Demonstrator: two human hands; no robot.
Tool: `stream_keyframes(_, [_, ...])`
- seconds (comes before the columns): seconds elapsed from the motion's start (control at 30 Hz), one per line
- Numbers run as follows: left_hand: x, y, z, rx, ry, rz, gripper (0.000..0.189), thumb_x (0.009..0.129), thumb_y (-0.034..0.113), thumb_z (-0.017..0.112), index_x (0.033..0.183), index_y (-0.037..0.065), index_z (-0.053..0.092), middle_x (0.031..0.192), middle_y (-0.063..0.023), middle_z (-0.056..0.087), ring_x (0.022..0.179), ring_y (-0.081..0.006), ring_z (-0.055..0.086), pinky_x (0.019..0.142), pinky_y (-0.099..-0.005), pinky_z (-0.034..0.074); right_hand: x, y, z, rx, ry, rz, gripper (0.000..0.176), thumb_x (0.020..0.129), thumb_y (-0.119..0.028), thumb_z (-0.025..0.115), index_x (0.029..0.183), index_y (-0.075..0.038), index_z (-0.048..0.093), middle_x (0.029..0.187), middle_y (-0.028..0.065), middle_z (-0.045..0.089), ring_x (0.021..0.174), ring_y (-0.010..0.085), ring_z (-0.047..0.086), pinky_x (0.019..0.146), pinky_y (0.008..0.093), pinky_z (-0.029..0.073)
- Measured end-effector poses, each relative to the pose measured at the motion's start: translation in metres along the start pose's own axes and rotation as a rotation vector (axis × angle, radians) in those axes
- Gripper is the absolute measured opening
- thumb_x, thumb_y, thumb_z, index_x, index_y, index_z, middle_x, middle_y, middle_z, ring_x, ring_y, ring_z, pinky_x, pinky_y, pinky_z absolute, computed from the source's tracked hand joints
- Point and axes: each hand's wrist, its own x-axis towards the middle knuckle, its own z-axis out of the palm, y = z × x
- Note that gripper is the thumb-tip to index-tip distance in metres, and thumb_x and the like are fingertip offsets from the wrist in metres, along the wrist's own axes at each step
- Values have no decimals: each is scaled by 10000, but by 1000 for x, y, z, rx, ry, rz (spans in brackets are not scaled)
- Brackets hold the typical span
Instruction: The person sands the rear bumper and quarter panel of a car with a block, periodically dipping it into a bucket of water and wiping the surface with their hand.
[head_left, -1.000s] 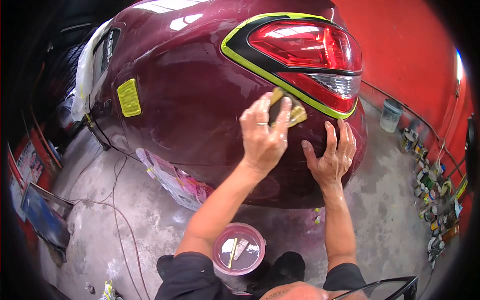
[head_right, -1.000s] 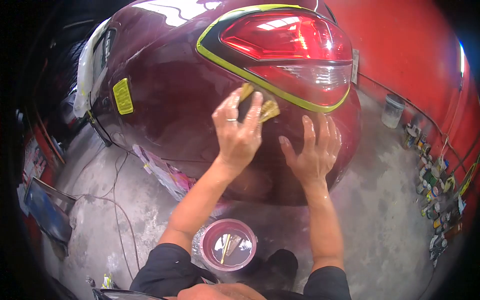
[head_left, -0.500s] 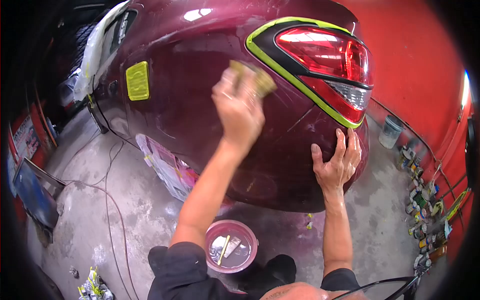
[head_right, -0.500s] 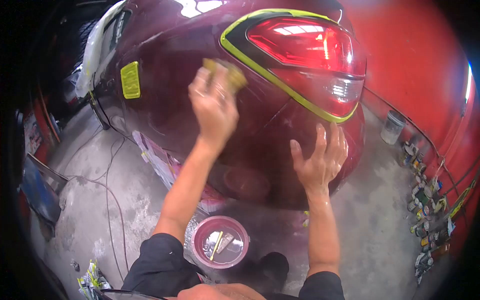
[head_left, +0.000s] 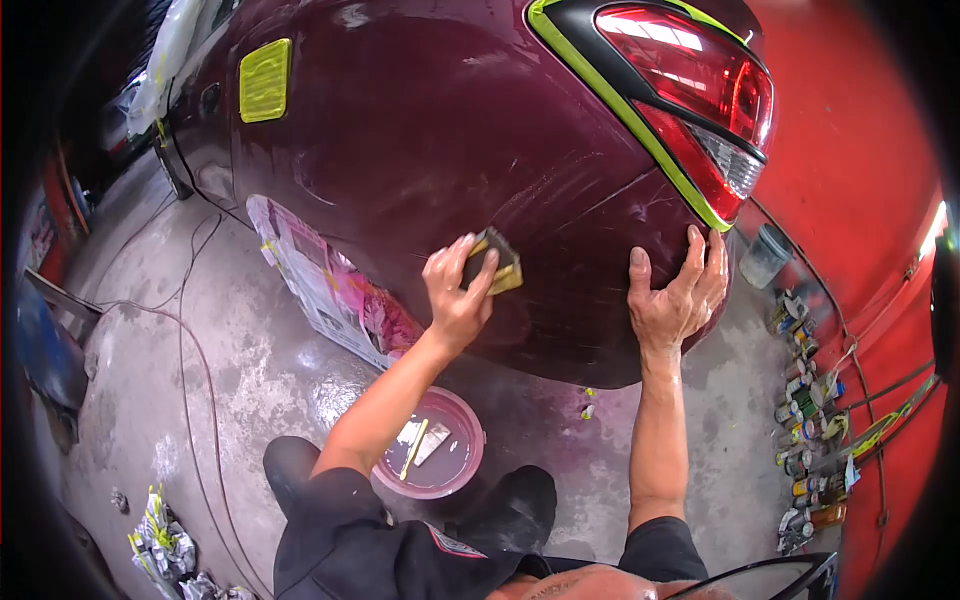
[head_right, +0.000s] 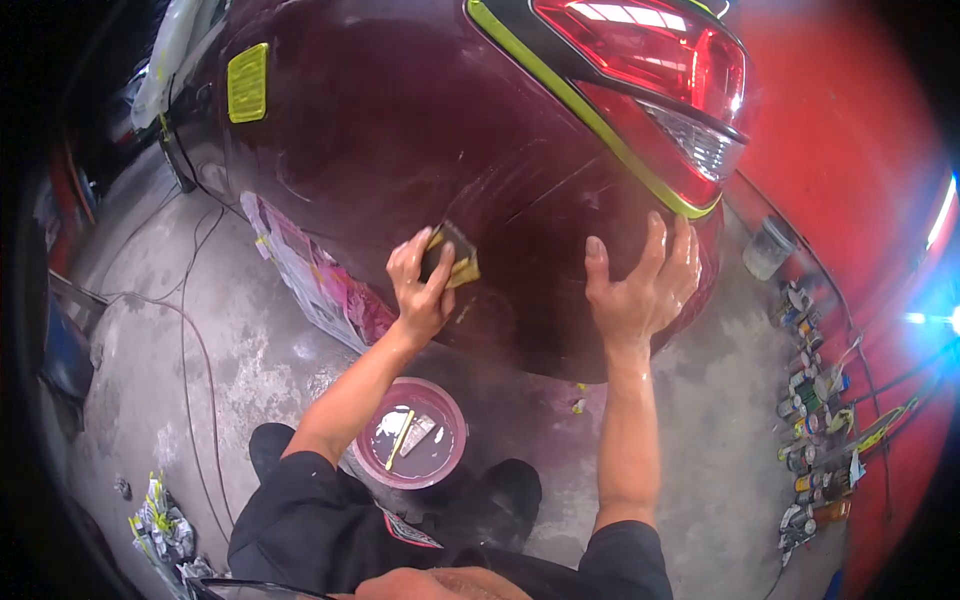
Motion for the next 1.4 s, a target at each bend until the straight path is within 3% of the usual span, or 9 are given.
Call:
stream_keyframes(0.27, [104, 55, 46, -128, 141, -30, 500, 769, 45, 698, 1266, 106, 707, 1357, -218, 561, 1218, -346, 528, 996, -457, 405, -1, 2, -3, -49, -32, -16, 689, 899, -521, 691, 1384, -59, 530, 1444, 189, 501, 1314, 382, 478, 1093, 503, 365])
stream_keyframes(0.53, [9, -1, 17, 123, 158, -328, 516, 795, 61, 713, 1309, 96, 677, 1386, -258, 546, 1218, -394, 554, 1011, -483, 407, -4, 4, 0, -70, -34, -21, 703, 891, -499, 704, 1413, -74, 504, 1446, 207, 497, 1315, 403, 482, 1080, 527, 369])
stream_keyframes(0.77, [54, -207, -27, 484, 458, -939, 421, 919, 196, 656, 1241, -76, 654, 1129, -296, 643, 942, -468, 629, 866, -502, 500, -5, -3, -1, -57, -17, 10, 693, 888, -474, 712, 1420, -82, 504, 1460, 204, 483, 1328, 389, 476, 1089, 524, 364])
stream_keyframes(0.87, [47, -65, 11, 501, 407, -528, 373, 926, 121, 597, 1256, -48, 640, 1173, -261, 611, 1086, -428, 578, 918, -507, 464, -2, 1, 2, -68, 0, -18, 697, 892, -471, 709, 1429, -83, 492, 1461, 200, 483, 1326, 388, 476, 1090, 524, 364])
stream_keyframes(0.9, [27, -15, 30, -67, 316, -591, 393, 898, 76, 581, 1274, -15, 649, 1301, -259, 565, 1193, -427, 533, 980, -508, 432, -3, 4, 2, -73, -14, -22, 700, 894, -471, 706, 1432, -82, 486, 1461, 199, 483, 1325, 392, 476, 1089, 526, 364])
stream_keyframes(1.0, [10, -6, 18, 95, 272, -312, 411, 865, 99, 612, 1267, 41, 678, 1301, -274, 580, 1168, -429, 555, 997, -511, 429, -5, 3, 1, -61, -40, -35, 704, 904, -474, 692, 1441, -77, 470, 1457, 197, 486, 1321, 402, 475, 1083, 534, 366])
stream_keyframes(1.13, [46, -179, -16, 378, 444, -844, 451, 891, 121, 611, 1326, 1, 621, 1345, -307, 530, 1165, -466, 525, 1012, -544, 406, -1, 0, 3, -108, -15, -34, 693, 920, -494, 666, 1434, -71, 474, 1446, 199, 497, 1318, 407, 477, 1067, 539, 381])
stream_keyframes(1.23, [56, -150, -8, 306, 487, -1037, 462, 901, 121, 632, 1342, -13, 604, 1341, -323, 528, 1181, -480, 514, 1009, -552, 404, -4, 0, 1, -68, 2, -48, 681, 927, -506, 654, 1422, -70, 488, 1440, 203, 502, 1318, 404, 480, 1065, 541, 386])
stream_keyframes(1.4, [-12, -47, 12, 324, 253, -491, 609, 827, 18, 611, 1431, 17, 543, 1350, -286, 544, 1190, -456, 524, 1077, -522, 379, -5, 6, 3, -83, -34, -16, 670, 934, -530, 641, 1398, -61, 524, 1451, 195, 491, 1334, 377, 465, 1103, 515, 358])
